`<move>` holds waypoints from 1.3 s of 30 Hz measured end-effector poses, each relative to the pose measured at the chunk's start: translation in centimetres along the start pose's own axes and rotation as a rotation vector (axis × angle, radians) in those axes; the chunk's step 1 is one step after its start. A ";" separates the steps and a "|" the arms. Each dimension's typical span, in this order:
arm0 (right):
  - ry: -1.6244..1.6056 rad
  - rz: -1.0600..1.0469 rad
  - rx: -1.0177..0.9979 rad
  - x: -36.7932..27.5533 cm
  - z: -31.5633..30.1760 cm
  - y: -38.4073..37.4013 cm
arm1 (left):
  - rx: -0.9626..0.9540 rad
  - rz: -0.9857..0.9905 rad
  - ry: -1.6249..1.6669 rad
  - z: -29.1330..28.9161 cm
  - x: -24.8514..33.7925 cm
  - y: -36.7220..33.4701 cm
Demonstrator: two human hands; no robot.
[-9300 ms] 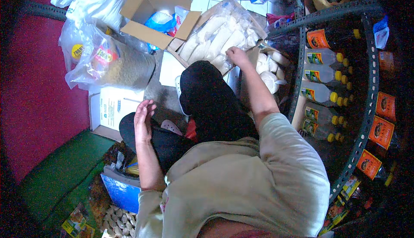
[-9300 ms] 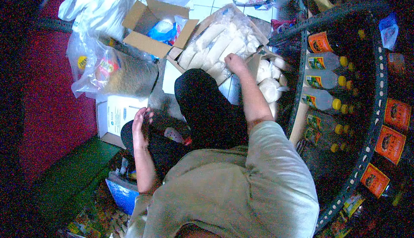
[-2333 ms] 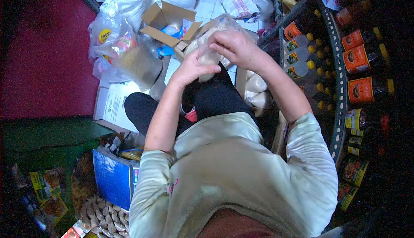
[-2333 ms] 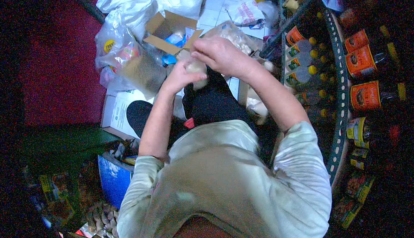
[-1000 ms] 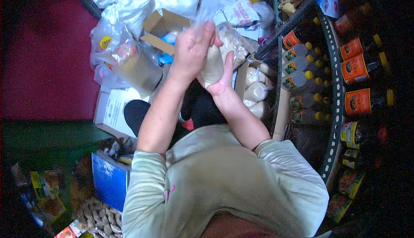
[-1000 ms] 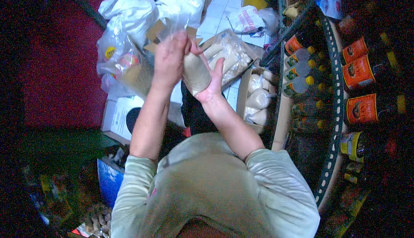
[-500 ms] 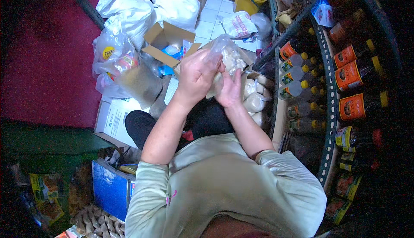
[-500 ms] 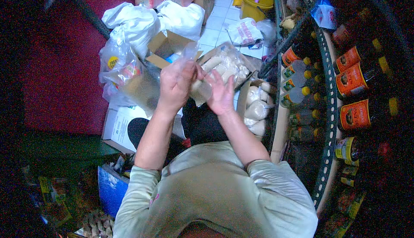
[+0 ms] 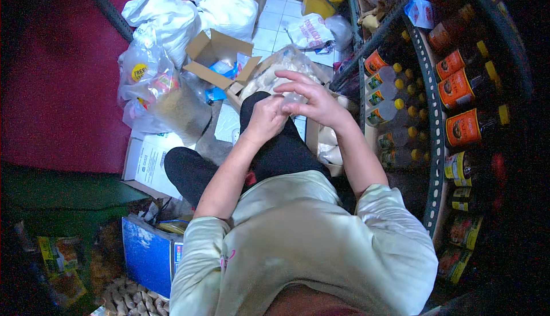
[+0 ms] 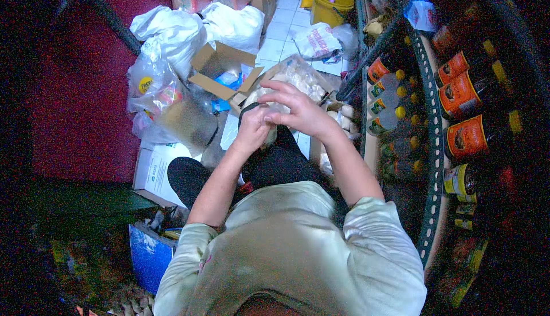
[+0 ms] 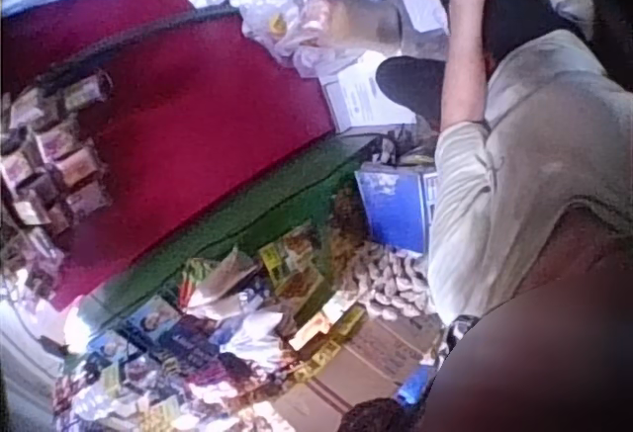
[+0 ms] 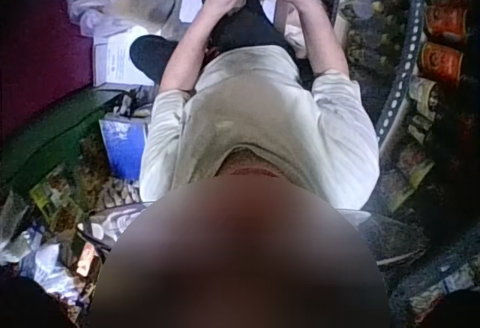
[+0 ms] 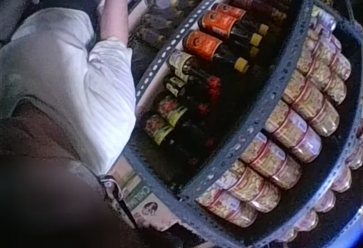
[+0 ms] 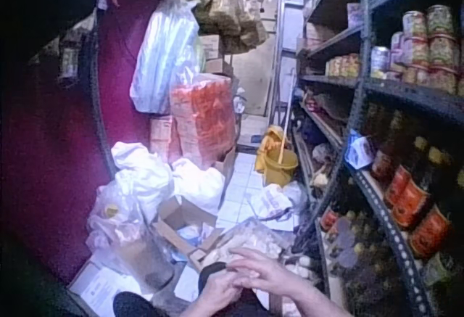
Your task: Bagging small food items into plastic bags while sitting on the floor.
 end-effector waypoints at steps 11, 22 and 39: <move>0.218 -0.252 -0.047 -4.3 -1.2 -3.5 | -0.090 -0.312 0.413 -1.5 0.6 -0.6; 0.306 -0.195 -0.098 -3.3 1.2 -4.9 | -0.186 -0.497 0.555 -0.4 -2.4 -0.3; 0.079 0.159 0.144 1.7 -1.2 -3.4 | -0.162 -0.368 0.254 1.2 -4.6 -1.3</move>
Point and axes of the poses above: each hand's wrist, its own y-axis away from the middle knuckle, its own z-axis out of the palm, x = y × z, the point moved 9 cm from there along -y, towards the middle knuckle, and after that the axes turned 9 degrees about -z, right-handed, at the moved point
